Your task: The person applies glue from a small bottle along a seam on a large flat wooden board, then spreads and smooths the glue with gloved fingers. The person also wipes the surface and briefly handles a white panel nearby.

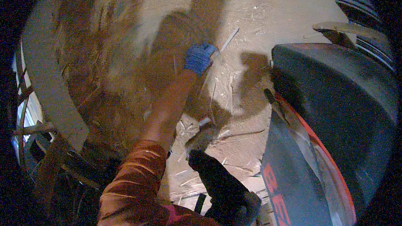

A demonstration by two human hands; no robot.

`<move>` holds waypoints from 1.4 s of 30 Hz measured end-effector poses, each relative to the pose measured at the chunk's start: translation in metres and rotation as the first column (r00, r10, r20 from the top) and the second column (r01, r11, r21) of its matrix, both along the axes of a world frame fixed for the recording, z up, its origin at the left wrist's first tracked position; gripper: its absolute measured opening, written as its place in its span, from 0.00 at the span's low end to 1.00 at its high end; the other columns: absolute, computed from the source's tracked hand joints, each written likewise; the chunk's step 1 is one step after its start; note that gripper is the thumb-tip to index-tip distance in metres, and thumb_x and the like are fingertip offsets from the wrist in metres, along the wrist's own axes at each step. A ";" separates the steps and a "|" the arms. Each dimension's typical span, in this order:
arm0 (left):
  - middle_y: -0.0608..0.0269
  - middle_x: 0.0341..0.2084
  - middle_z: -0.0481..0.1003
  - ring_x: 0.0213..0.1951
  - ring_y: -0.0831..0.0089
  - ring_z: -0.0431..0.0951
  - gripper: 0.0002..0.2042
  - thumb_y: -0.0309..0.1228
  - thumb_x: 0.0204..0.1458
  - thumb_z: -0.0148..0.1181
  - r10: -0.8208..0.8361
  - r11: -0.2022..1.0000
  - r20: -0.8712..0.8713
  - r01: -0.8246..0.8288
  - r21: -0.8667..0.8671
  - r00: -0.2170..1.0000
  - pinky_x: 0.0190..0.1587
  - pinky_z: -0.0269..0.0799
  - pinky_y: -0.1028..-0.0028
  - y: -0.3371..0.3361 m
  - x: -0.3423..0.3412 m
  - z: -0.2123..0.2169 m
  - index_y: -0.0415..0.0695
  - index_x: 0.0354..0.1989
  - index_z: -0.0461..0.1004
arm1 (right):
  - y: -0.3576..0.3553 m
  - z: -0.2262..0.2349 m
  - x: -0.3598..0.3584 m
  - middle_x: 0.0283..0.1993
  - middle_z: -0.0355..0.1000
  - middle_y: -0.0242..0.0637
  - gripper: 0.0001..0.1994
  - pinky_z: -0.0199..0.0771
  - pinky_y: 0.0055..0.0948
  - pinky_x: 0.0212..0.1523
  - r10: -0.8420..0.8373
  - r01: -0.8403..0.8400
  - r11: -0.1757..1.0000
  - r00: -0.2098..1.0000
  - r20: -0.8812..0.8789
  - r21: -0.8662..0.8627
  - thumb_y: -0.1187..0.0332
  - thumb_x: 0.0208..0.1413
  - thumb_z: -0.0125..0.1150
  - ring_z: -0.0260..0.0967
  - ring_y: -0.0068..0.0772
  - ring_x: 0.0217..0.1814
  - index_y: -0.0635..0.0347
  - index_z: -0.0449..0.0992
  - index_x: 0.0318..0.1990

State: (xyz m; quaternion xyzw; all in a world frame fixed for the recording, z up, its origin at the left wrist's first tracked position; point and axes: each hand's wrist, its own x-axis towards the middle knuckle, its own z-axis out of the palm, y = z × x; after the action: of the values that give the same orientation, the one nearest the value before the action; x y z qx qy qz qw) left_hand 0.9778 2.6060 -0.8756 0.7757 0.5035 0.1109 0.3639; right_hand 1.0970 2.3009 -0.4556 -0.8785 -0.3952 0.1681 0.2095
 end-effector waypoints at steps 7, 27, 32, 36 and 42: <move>0.50 0.46 0.73 0.49 0.51 0.71 0.21 0.46 0.57 0.51 0.863 0.453 0.036 -0.738 -0.500 0.505 0.53 0.65 0.59 -0.116 -0.042 0.150 0.41 0.49 0.72 | -0.021 0.054 0.005 0.41 0.74 0.45 0.16 0.66 0.37 0.52 0.116 -0.238 0.873 0.949 -0.293 -0.425 0.59 0.61 0.50 0.70 0.42 0.47 0.64 0.77 0.41; 0.81 0.23 0.62 0.19 0.87 0.57 0.14 0.52 0.59 0.49 0.697 0.062 0.309 -0.375 -0.925 -0.647 0.17 0.50 0.83 -0.478 -0.269 0.822 0.56 0.34 0.68 | 0.003 0.255 -0.094 0.44 0.75 0.37 0.17 0.68 0.28 0.50 0.628 -0.968 0.251 0.158 -0.762 0.005 0.60 0.60 0.57 0.69 0.28 0.46 0.67 0.76 0.45; 0.82 0.22 0.60 0.17 0.89 0.52 0.15 0.54 0.59 0.50 0.421 0.222 0.341 -0.269 -0.937 -0.840 0.16 0.45 0.86 -0.633 -0.310 0.877 0.59 0.30 0.63 | -0.086 0.313 -0.205 0.36 0.74 0.29 0.13 0.67 0.21 0.36 0.680 -0.976 -0.008 -0.165 -0.715 0.218 0.60 0.60 0.56 0.66 0.18 0.35 0.60 0.77 0.44; 0.83 0.21 0.63 0.17 0.89 0.56 0.15 0.54 0.58 0.52 0.174 0.180 0.337 -0.307 -0.935 -0.925 0.16 0.49 0.87 -0.756 -0.373 0.883 0.59 0.28 0.64 | -0.204 0.363 -0.315 0.40 0.75 0.28 0.15 0.67 0.20 0.37 0.398 -0.996 0.023 -0.068 -0.915 0.085 0.57 0.60 0.57 0.67 0.17 0.36 0.56 0.77 0.46; 0.80 0.18 0.64 0.16 0.87 0.57 0.17 0.55 0.61 0.46 0.064 -0.035 0.355 -0.357 -0.933 -0.933 0.15 0.49 0.85 -0.887 -0.519 0.886 0.57 0.29 0.66 | -0.348 0.400 -0.409 0.45 0.76 0.30 0.15 0.68 0.24 0.44 0.356 -0.998 -0.011 -0.055 -0.933 0.055 0.57 0.61 0.55 0.70 0.20 0.41 0.53 0.75 0.50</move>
State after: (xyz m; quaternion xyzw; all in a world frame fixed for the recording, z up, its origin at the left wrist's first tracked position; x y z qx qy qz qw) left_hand 0.4588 1.7188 0.0108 -0.2792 0.3672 0.8561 0.2330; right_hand 0.6880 1.9525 -0.0558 -0.2746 -0.5961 0.7379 -0.1575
